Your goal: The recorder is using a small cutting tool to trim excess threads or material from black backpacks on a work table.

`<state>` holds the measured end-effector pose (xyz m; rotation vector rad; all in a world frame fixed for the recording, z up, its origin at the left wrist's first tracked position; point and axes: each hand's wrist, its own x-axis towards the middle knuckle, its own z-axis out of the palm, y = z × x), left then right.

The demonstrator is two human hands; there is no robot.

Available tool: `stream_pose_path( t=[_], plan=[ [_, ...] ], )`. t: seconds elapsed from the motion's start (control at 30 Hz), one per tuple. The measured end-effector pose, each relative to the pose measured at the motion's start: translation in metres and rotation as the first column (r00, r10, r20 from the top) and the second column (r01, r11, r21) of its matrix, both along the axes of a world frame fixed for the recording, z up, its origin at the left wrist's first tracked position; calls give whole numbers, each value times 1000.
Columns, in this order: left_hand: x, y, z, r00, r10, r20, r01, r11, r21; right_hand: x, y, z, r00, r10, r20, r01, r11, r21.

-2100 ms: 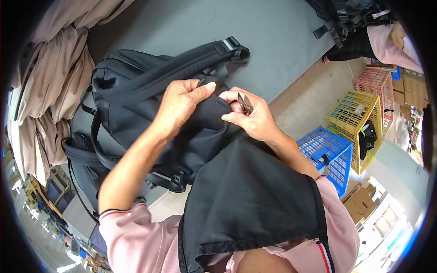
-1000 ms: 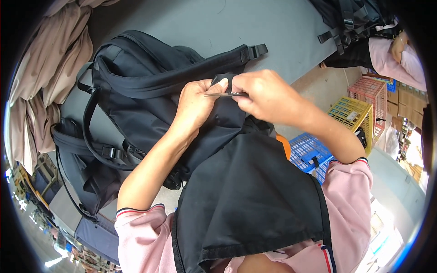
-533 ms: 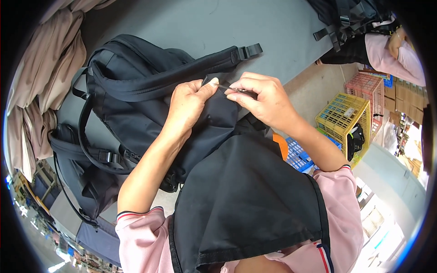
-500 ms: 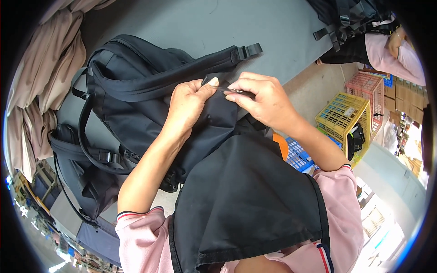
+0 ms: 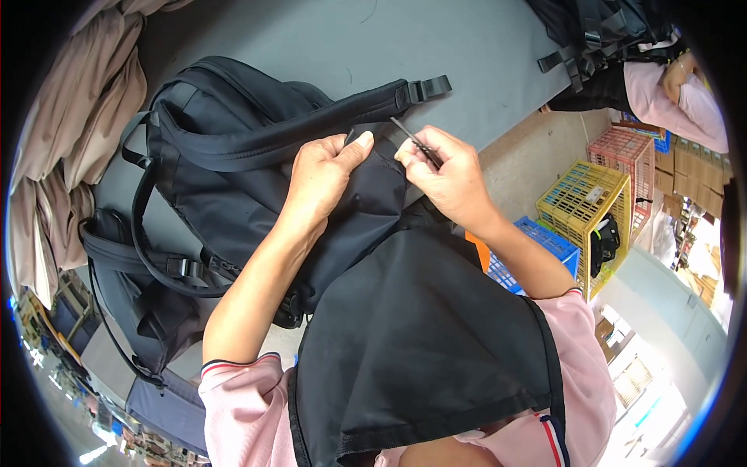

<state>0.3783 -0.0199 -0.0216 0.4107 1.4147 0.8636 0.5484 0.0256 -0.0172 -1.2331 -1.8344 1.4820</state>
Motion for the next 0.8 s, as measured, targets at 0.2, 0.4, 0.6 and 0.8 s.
stream_pose_path(
  t=[0.2, 0.4, 0.6, 0.8],
  plan=[
    [-4, -1, -8, 1000, -9, -23, 9, 1000, 3, 14, 4, 4, 997, -83, 5, 83, 991, -107],
    [0, 1, -3, 999, 37, -2, -37, 998, 43, 6, 6, 15, 996, 71, 44, -71, 997, -19],
    [2, -1, -4, 998, 20, -62, -16, 998, 69, -10, 12, 11, 966, 164, 201, -181, 981, 66],
    [0, 2, -13, 999, 12, -35, -10, 998, 65, -10, 6, 6, 979, 125, 159, -148, 979, 139]
  ],
)
